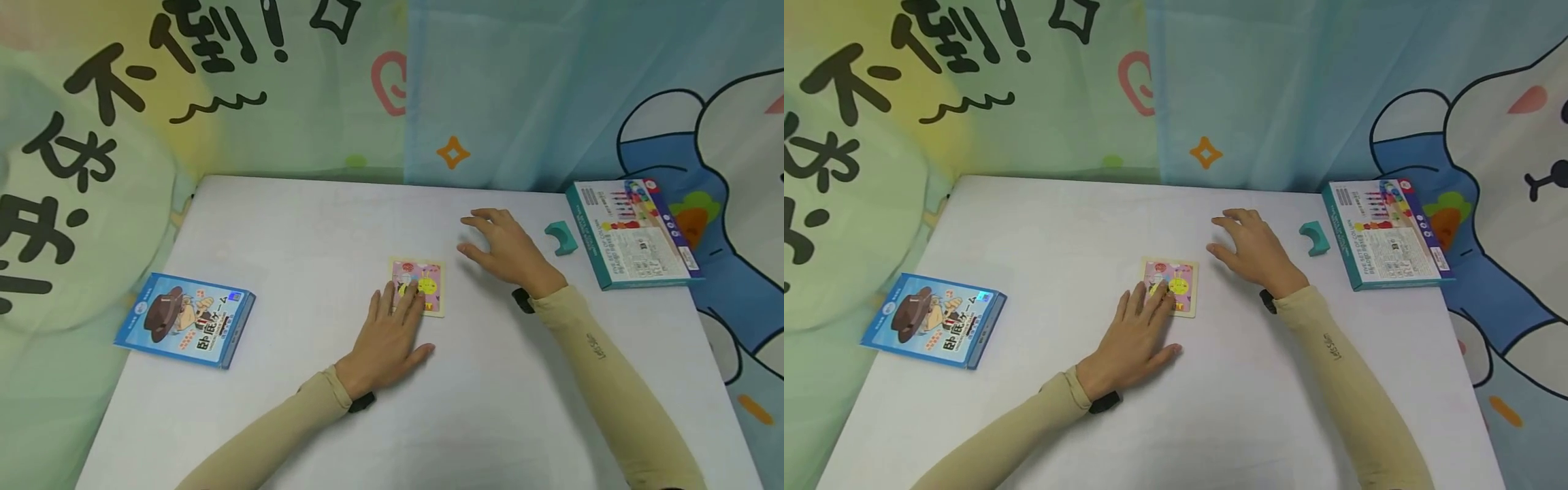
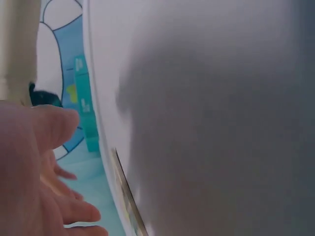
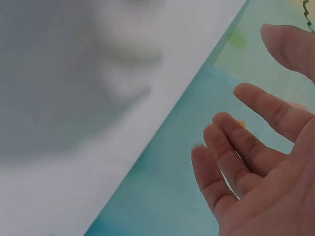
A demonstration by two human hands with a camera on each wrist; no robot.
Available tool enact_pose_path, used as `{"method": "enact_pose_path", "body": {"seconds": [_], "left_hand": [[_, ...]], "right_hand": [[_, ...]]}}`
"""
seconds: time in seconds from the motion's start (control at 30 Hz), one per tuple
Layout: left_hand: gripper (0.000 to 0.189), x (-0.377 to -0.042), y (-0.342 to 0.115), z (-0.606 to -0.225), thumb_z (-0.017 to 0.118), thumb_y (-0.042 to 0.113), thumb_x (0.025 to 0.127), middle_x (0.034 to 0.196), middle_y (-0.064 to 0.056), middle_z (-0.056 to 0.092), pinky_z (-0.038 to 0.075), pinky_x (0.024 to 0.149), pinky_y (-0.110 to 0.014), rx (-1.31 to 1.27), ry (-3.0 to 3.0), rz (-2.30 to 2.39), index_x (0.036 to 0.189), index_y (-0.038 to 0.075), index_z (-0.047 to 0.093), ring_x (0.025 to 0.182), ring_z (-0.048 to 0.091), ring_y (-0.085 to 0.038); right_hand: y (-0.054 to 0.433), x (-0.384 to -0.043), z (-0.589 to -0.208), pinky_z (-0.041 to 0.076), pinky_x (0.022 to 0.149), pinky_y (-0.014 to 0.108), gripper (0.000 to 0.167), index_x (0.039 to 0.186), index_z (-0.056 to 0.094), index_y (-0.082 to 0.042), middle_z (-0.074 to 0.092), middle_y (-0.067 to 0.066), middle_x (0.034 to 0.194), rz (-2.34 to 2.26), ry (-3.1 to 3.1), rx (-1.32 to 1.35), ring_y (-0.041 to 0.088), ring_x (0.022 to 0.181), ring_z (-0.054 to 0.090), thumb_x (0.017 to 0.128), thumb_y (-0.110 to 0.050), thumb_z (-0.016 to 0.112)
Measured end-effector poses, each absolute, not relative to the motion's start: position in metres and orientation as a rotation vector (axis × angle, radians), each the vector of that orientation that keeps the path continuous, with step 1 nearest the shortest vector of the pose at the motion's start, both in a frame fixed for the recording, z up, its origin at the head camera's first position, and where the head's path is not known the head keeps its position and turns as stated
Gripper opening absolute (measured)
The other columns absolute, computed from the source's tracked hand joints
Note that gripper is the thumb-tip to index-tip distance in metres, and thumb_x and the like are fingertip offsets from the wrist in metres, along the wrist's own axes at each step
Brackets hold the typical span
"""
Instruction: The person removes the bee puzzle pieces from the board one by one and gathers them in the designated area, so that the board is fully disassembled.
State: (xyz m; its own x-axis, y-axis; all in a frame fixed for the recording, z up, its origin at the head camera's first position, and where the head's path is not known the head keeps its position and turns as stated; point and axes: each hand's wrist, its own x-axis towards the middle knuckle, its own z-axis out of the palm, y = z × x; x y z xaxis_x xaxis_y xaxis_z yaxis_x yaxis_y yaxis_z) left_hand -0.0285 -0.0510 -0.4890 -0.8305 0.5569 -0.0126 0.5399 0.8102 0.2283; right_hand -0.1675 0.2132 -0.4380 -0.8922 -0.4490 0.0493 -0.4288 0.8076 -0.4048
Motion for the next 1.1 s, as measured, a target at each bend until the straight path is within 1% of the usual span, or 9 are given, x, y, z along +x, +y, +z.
{"method": "enact_pose_path", "body": {"seconds": [0.1, 0.23, 0.37, 0.47, 0.6, 0.77, 0.93, 1.1], "left_hand": [[0.088, -0.031, -0.042, -0.491, 0.052, 0.06, 0.106, 0.177, -0.019, 0.02, 0.023, 0.127, -0.065, 0.863, 2.889, 0.298, 0.166, 0.001, 0.029, 0.16, 0.018, -0.054], [0.088, -0.035, -0.035, -0.495, 0.051, 0.062, 0.106, 0.176, -0.018, 0.021, 0.023, 0.128, -0.064, 0.828, 2.884, 0.279, 0.166, 0.002, 0.029, 0.161, 0.016, -0.053], [0.087, -0.038, -0.033, -0.496, 0.052, 0.062, 0.105, 0.176, -0.017, 0.022, 0.023, 0.127, -0.065, 0.791, 2.88, 0.3, 0.167, 0.004, 0.029, 0.161, 0.015, -0.054], [0.087, -0.04, -0.032, -0.496, 0.052, 0.062, 0.105, 0.176, -0.016, 0.021, 0.021, 0.128, -0.066, 0.77, 2.866, 0.312, 0.167, 0.006, 0.028, 0.161, 0.012, -0.054], [0.086, -0.042, -0.032, -0.495, 0.051, 0.062, 0.106, 0.177, -0.016, 0.018, 0.02, 0.129, -0.064, 0.76, 2.832, 0.326, 0.168, 0.007, 0.027, 0.162, 0.008, -0.052], [0.086, -0.044, -0.031, -0.495, 0.049, 0.063, 0.107, 0.178, -0.016, 0.016, 0.022, 0.13, -0.058, 0.754, 2.808, 0.315, 0.167, 0.005, 0.027, 0.164, 0.011, -0.047], [0.088, -0.045, -0.031, -0.495, 0.047, 0.064, 0.107, 0.178, -0.016, 0.013, 0.021, 0.131, -0.057, 0.745, 2.779, 0.29, 0.168, 0.005, 0.025, 0.164, 0.01, -0.045], [0.089, -0.046, -0.029, -0.495, 0.046, 0.064, 0.107, 0.179, -0.017, 0.012, 0.02, 0.131, -0.057, 0.752, 2.764, 0.258, 0.169, 0.005, 0.023, 0.164, 0.009, -0.045]], "right_hand": [[0.201, -0.172, -0.442, 0.038, 0.118, 0.064, 0.055, 0.147, 0.061, -0.001, 0.053, 0.026, 0.153, -0.669, 2.889, -0.744, 0.047, 0.142, 0.046, 0.102, -0.032, 0.073], [0.191, -0.178, -0.446, 0.037, 0.12, 0.062, 0.055, 0.146, 0.061, -0.002, 0.054, 0.024, 0.153, -0.701, 2.826, -0.74, 0.045, 0.144, 0.045, 0.102, -0.033, 0.072], [0.184, -0.183, -0.45, 0.036, 0.121, 0.061, 0.05, 0.144, 0.063, -0.002, 0.056, 0.024, 0.151, -0.745, 2.756, -0.745, 0.044, 0.144, 0.046, 0.103, -0.03, 0.071], [0.178, -0.186, -0.452, 0.036, 0.12, 0.06, 0.045, 0.14, 0.066, -0.001, 0.061, 0.024, 0.146, -0.787, 2.68, -0.772, 0.044, 0.141, 0.049, 0.103, -0.027, 0.071], [0.168, -0.189, -0.453, 0.037, 0.118, 0.06, 0.038, 0.132, 0.072, -0.001, 0.068, 0.021, 0.137, -0.823, 2.59, -0.833, 0.042, 0.135, 0.055, 0.101, -0.023, 0.074], [0.157, -0.19, -0.453, 0.04, 0.114, 0.059, 0.033, 0.128, 0.075, -0.002, 0.072, 0.018, 0.13, -0.864, 2.534, -0.888, 0.039, 0.129, 0.06, 0.098, -0.018, 0.076], [0.148, -0.192, -0.455, 0.046, 0.106, 0.054, 0.027, 0.123, 0.077, -0.004, 0.075, 0.014, 0.121, -0.864, 2.499, -0.896, 0.034, 0.116, 0.065, 0.099, -0.015, 0.075], [0.14, -0.192, -0.457, 0.053, 0.099, 0.05, 0.019, 0.115, 0.079, -0.004, 0.076, 0.013, 0.113, -0.903, 2.455, -0.903, 0.031, 0.107, 0.069, 0.098, -0.012, 0.075]]}}
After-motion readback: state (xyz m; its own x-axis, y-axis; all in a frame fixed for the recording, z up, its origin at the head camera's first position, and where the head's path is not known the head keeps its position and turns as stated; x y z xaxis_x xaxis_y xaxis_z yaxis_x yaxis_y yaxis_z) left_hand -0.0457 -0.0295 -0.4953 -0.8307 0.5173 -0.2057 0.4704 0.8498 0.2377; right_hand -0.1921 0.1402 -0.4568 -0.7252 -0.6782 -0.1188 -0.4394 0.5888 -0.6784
